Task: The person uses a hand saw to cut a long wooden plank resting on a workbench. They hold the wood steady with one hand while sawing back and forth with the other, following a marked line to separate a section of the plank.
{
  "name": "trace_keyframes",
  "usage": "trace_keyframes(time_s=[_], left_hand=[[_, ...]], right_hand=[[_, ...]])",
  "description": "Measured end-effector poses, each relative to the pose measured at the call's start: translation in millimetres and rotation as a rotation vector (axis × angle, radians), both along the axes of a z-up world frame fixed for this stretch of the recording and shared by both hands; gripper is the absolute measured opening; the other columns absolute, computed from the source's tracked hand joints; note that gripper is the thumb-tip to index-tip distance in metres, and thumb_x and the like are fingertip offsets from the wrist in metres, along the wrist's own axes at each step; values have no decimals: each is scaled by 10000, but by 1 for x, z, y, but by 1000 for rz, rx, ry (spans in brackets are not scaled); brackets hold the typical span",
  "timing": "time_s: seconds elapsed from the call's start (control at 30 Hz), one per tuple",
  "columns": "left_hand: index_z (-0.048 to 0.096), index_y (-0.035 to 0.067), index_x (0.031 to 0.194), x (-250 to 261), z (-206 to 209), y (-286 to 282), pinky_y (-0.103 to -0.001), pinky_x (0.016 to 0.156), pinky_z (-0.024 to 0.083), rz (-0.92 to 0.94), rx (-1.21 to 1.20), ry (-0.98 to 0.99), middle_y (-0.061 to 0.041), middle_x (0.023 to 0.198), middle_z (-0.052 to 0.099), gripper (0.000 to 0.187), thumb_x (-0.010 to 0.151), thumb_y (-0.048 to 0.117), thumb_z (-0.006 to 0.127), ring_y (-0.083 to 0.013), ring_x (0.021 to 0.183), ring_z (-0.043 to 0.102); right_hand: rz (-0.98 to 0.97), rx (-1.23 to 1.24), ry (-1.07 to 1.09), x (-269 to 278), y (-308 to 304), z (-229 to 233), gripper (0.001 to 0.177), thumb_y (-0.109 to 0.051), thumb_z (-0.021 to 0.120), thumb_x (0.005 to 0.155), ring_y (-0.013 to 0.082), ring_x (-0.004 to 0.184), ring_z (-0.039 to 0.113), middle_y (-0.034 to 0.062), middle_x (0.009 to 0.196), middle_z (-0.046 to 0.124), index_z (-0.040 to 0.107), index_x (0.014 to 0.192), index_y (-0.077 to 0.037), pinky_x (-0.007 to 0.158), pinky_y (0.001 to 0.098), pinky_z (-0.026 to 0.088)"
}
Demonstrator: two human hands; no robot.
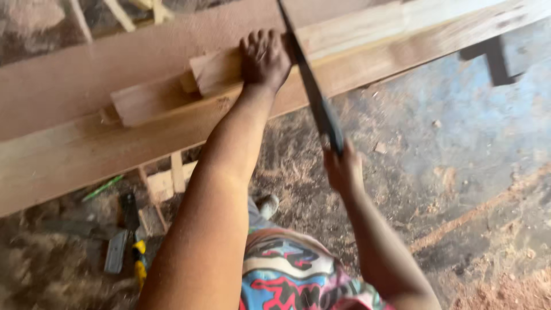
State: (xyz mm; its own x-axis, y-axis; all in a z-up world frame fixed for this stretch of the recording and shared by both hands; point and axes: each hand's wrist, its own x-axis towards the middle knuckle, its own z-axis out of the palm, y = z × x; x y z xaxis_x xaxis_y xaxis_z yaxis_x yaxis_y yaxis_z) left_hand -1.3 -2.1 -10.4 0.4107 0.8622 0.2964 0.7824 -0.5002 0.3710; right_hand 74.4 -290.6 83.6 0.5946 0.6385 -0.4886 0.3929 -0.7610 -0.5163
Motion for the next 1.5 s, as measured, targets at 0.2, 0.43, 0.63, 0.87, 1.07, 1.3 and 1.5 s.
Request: trace_keyframes(time_s=[0.2, 0.43, 0.63, 0.87, 1.07, 1.3, 1.5], left_hand=[[613, 89, 1041, -4, 11, -1, -459, 922, 413, -7, -197, 20, -143, 1021, 654, 325, 1063, 360, 435, -294, 979, 579], [617, 57, 1134, -6, -2, 0, -486, 944, 404, -12, -107, 30, -163, 1078, 646, 257, 999, 197, 449, -295, 997, 581], [614, 39, 1128, -1, 30, -3, -487, 974, 388, -13, -253, 66, -186, 1110, 637, 346, 999, 326, 472, -324, 1055, 570], [609, 53, 1144, 2, 5, 3, -498, 1022, 384, -2, -109, 37, -167, 1129, 653, 281, 933, 138, 444, -316, 1074, 582], [597, 45, 1174, -4, 13, 1, -471, 980, 398, -11, -100, 67, -190, 1138, 645, 297, 954, 142, 422, -331, 1068, 579], [595, 87, 1135, -5, 20, -2, -464, 1023, 380, -5, -343, 8, -144, 1131, 638, 291, 1022, 307, 440, -299, 1104, 563], [610, 87, 1095, 4, -7, 11, -528, 994, 364, 14, -63, -11, -154, 1106, 649, 242, 888, 169, 514, -324, 1087, 569]], right_hand=[[123, 161, -73, -7, -118, 27, 340, -197, 534, 1030, 33, 596, 648, 99, 789, 723, 546, 1343, -64, 520, 195, 558], [70, 323, 12, 6, 102, -8, 263, -253, 587, 1036, 97, 531, 566, 40, 682, 600, 565, 1174, -30, 443, 294, 463], [-145, 206, 226, -11, -102, 22, 290, -195, 581, 993, 89, 600, 588, 25, 807, 673, 574, 1224, -21, 517, 245, 531], [-34, 104, 112, 12, 63, -8, 335, -227, 512, 1027, 64, 478, 514, 35, 758, 638, 506, 1335, -98, 368, 239, 459], [0, 49, 19, 5, 29, 14, 267, -249, 501, 1019, 118, 479, 523, 31, 699, 603, 520, 1212, -66, 344, 298, 454], [110, 67, -97, -1, -79, 49, 456, -168, 540, 961, 129, 536, 616, 79, 758, 678, 495, 1407, -83, 401, 280, 506], [12, 210, 105, 7, 115, 13, 356, -272, 525, 1027, 48, 493, 554, 6, 732, 632, 548, 1294, -37, 364, 213, 500]])
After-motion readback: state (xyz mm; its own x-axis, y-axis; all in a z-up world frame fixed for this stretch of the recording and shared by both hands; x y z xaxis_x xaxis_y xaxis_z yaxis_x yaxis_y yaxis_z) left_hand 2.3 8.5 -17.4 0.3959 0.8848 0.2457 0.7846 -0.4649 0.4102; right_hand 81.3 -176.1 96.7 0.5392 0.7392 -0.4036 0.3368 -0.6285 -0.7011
